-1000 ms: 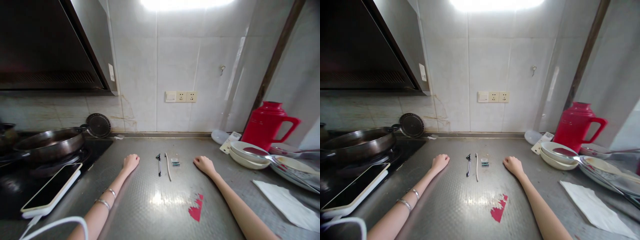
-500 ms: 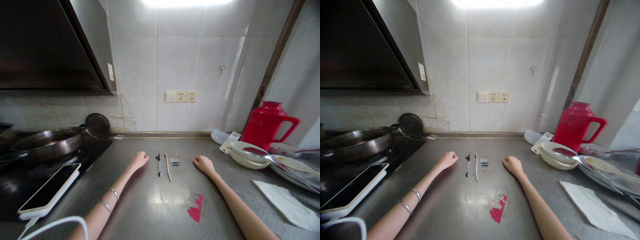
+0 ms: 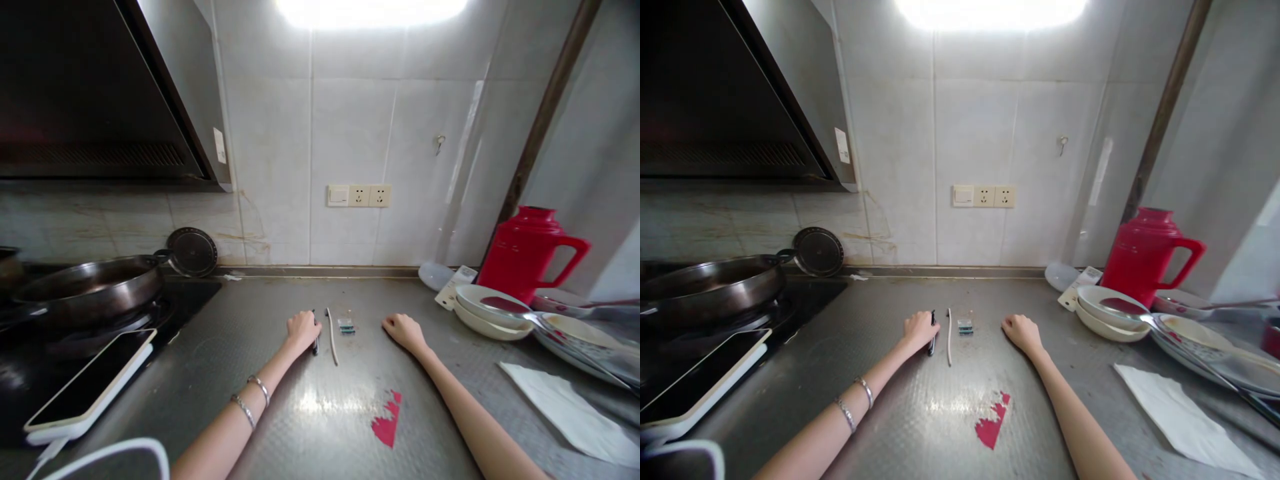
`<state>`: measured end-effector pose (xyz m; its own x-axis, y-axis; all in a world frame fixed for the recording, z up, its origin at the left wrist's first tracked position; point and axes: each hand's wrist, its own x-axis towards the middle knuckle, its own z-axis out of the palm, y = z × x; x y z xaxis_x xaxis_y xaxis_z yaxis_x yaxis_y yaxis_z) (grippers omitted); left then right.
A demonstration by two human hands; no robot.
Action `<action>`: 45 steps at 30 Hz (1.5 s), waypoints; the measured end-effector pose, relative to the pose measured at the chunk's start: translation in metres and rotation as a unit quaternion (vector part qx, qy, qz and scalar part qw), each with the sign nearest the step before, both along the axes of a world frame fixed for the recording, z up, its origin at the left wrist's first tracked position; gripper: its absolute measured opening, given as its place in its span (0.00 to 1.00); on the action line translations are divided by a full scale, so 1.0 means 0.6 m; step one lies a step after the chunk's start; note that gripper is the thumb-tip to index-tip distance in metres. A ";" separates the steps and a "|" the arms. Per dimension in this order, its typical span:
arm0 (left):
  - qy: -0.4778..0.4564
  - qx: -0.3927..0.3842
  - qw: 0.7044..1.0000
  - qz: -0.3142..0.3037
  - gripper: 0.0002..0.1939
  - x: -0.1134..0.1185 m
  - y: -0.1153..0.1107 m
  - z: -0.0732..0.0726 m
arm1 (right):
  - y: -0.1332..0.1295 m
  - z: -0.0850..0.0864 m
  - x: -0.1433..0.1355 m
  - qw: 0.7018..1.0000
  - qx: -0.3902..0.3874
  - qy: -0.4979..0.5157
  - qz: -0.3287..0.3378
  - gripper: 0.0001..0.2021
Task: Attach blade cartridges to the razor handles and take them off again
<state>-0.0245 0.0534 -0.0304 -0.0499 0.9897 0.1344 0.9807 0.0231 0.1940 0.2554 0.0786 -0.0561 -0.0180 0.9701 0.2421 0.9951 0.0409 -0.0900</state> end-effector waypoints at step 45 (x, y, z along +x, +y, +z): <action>-0.679 -0.167 0.710 0.078 0.16 -0.030 0.014 0.005 | 0.001 -0.001 0.001 1.000 -0.001 -0.004 -0.004 0.18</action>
